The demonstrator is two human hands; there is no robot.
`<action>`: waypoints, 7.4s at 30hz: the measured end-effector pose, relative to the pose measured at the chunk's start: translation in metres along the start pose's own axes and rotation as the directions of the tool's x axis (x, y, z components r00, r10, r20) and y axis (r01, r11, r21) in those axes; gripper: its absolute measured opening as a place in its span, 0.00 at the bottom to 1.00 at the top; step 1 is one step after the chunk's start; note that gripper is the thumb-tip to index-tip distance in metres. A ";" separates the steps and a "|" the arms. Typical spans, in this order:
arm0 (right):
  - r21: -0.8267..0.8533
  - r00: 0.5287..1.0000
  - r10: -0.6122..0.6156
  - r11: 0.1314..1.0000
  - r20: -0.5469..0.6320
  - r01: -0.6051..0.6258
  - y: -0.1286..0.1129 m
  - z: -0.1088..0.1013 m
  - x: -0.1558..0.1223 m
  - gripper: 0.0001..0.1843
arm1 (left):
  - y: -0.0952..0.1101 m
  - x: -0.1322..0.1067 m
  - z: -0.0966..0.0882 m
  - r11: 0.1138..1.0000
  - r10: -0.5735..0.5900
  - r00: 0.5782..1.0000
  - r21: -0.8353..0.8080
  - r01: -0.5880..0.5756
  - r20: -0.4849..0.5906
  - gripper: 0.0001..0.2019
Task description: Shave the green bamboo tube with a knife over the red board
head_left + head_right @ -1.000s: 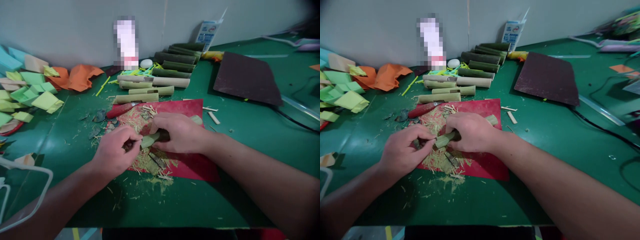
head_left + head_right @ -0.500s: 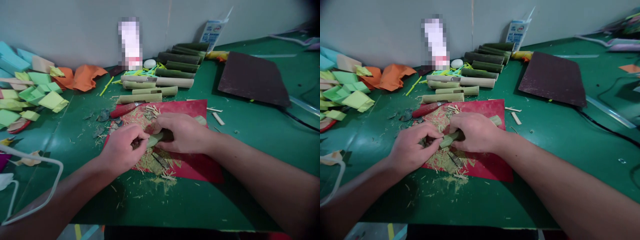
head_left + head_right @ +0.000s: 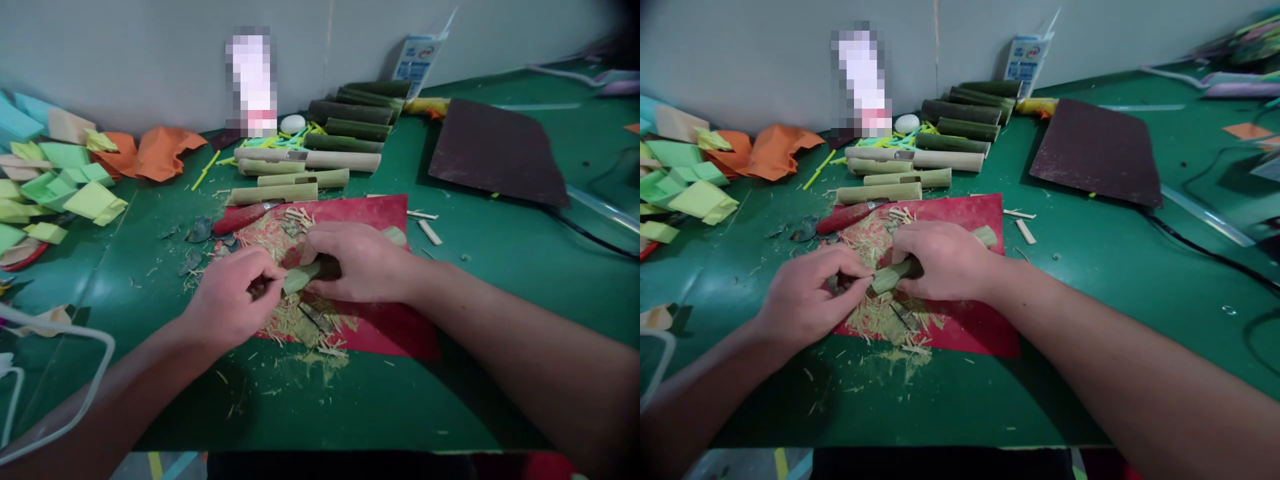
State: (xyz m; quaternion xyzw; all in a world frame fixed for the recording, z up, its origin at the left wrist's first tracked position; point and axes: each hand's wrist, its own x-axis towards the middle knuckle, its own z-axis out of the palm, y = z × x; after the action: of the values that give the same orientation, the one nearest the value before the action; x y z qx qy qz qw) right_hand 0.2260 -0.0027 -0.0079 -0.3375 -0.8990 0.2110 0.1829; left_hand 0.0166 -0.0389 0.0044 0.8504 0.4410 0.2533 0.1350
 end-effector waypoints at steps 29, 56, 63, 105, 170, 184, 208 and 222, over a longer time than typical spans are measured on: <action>0.010 1.000 0.011 1.000 -0.008 -0.011 -0.001 -0.001 0.000 0.08 | 0.000 -0.003 -0.004 0.999 -0.034 0.998 0.006 0.034 0.046 0.05; 0.002 1.000 0.003 1.000 0.000 -0.003 -0.001 -0.002 0.001 0.10 | 0.008 -0.001 0.001 0.990 -0.134 0.990 -0.044 0.136 0.033 0.03; -0.041 0.998 -0.064 0.997 0.006 0.064 0.000 -0.004 -0.001 0.10 | 0.001 -0.006 -0.005 0.961 -0.255 0.967 -0.105 0.255 0.015 0.04; -0.002 0.999 -0.035 0.999 0.000 0.035 -0.002 0.001 0.002 0.12 | -0.006 -0.006 -0.003 0.902 -0.314 0.940 -0.268 0.339 0.133 0.06; 0.057 0.999 -0.031 0.998 -0.010 0.031 -0.002 0.000 0.002 0.10 | -0.011 -0.015 -0.010 0.974 0.188 0.967 0.092 -0.205 0.172 0.10; 0.062 0.999 -0.035 0.997 0.000 0.035 -0.002 -0.001 0.002 0.09 | -0.011 -0.015 -0.013 0.978 0.169 0.962 0.082 -0.190 0.216 0.10; -0.073 0.996 -0.086 0.994 -0.036 0.084 -0.003 -0.005 -0.003 0.17 | -0.016 -0.008 -0.012 1.000 0.029 0.998 -0.003 -0.030 -0.058 0.07; -0.082 0.998 -0.054 0.995 0.038 0.057 0.003 -0.016 -0.006 0.07 | -0.008 -0.006 -0.001 0.982 0.179 0.983 -0.050 -0.181 -0.050 0.07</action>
State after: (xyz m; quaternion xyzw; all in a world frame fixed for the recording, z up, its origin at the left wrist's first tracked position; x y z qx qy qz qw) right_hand 0.2392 -0.0013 0.0030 -0.3160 -0.9190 0.1742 0.1586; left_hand 0.0078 -0.0395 -0.0007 0.8769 0.3581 0.2954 0.1247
